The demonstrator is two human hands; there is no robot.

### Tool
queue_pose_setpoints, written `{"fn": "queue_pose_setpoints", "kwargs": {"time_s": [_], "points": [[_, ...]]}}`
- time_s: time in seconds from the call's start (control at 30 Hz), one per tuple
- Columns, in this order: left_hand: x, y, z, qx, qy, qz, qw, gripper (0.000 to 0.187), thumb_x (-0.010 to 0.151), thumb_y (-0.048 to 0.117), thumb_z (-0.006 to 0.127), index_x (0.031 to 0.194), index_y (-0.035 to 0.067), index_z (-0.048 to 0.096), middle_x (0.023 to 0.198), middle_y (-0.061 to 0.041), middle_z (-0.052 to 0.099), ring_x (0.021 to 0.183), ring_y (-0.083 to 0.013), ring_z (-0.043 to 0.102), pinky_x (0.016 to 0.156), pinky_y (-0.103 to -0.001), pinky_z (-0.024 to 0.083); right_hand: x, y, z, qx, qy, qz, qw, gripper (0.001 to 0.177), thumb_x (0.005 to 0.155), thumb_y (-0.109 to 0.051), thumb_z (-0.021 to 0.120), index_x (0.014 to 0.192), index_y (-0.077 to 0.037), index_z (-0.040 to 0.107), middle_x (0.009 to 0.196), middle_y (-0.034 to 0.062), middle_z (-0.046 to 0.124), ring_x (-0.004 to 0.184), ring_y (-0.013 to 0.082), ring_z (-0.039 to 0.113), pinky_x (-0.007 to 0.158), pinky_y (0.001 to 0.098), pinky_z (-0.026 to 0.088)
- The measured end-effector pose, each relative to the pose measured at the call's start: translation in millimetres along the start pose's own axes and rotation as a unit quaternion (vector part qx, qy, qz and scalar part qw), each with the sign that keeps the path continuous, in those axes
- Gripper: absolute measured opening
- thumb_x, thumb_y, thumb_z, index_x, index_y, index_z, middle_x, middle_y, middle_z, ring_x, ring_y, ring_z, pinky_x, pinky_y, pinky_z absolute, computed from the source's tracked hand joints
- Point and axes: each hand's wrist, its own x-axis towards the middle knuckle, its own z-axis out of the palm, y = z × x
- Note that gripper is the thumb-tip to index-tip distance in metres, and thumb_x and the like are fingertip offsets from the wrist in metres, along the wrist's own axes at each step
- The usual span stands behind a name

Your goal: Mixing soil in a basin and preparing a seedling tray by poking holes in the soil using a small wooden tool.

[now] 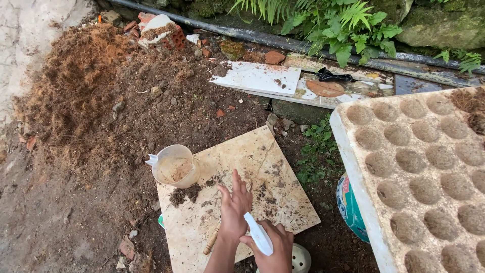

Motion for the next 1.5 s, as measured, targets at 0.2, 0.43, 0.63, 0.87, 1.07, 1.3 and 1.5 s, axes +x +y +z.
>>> {"fn": "queue_pose_setpoints", "kwargs": {"time_s": [0.2,0.43,0.63,0.87,1.07,1.3,1.5], "points": [[-8,15,10,0.058,-0.029,0.001,0.998,0.091,0.083,0.074,-0.013,0.161,0.03,0.001,0.171,-0.006,-0.005,0.156,-0.0254,-0.005,0.124,-0.047,-0.003,4,12,7,-0.013,0.006,-0.039,0.999,0.033,0.075,-0.048,0.088,0.081,-0.017,0.078,0.065,0.002,0.072,0.062,0.0227,0.063,0.075,0.0436,0.047],[-30,37,23,0.181,-0.032,-0.047,0.982,0.093,0.083,0.069,-0.014,0.16,0.025,0.014,0.172,-0.001,0.009,0.159,-0.0235,0.006,0.124,-0.051,-0.009,-1,13,8,-0.028,0.021,0.003,0.999,0.041,0.064,-0.046,0.095,0.094,-0.023,0.079,0.074,-0.0063,0.079,0.071,0.0165,0.066,0.079,0.0383,0.042],[-39,36,18,0.202,-0.05,-0.058,0.976,0.1,0.08,0.073,-0.011,0.161,0.02,0.015,0.172,-0.003,0.009,0.159,-0.0225,0.003,0.125,-0.047,-0.005,1,17,5,-0.017,0.025,0.011,0.999,0.036,0.069,-0.044,0.092,0.094,-0.022,0.08,0.076,-0.0043,0.08,0.071,0.019,0.068,0.08,0.0408,0.047],[-43,35,23,0.224,-0.048,-0.121,0.966,0.098,0.075,0.074,-0.009,0.161,0.033,0.017,0.172,0.002,0.009,0.158,-0.0279,0.001,0.12,-0.066,-0.009,-3,13,4,0.006,0.02,-0.13,0.991,0.026,0.069,-0.035,0.094,0.077,-0.015,0.078,0.062,0.0003,0.069,0.057,0.0194,0.059,0.067,0.0382,0.048],[-39,13,10,0.163,-0.032,-0.162,0.973,0.084,0.085,0.071,0.009,0.161,0.035,0.018,0.172,0.002,0.006,0.158,-0.0248,-0.002,0.12,-0.067,-0.005,-5,8,-2,0.022,0.0,-0.063,0.998,0.037,0.064,-0.032,0.096,0.097,-0.024,0.08,0.073,-0.0089,0.077,0.067,0.0187,0.064,0.079,0.0398,0.045],[-48,21,16,0.18,0.001,-0.155,0.971,0.079,0.091,0.065,0.014,0.162,0.031,0.018,0.171,-0.006,0.008,0.158,-0.0263,0.004,0.126,-0.051,-0.003,-4,20,3,0.006,0.064,-0.068,0.996,0.032,0.066,-0.039,0.094,0.084,-0.016,0.079,0.065,-0.0008,0.074,0.06,0.0179,0.063,0.071,0.0366,0.051],[-44,16,13,0.232,0.0,-0.182,0.956,0.086,0.084,0.071,0.014,0.162,0.035,0.011,0.172,-0.003,0.002,0.158,-0.0276,0.001,0.123,-0.062,-0.005,-3,15,4,0.005,-0.002,-0.085,0.996,0.042,0.064,-0.036,0.096,0.101,-0.025,0.079,0.079,-0.0092,0.079,0.067,0.0168,0.063,0.077,0.0389,0.042]]}}
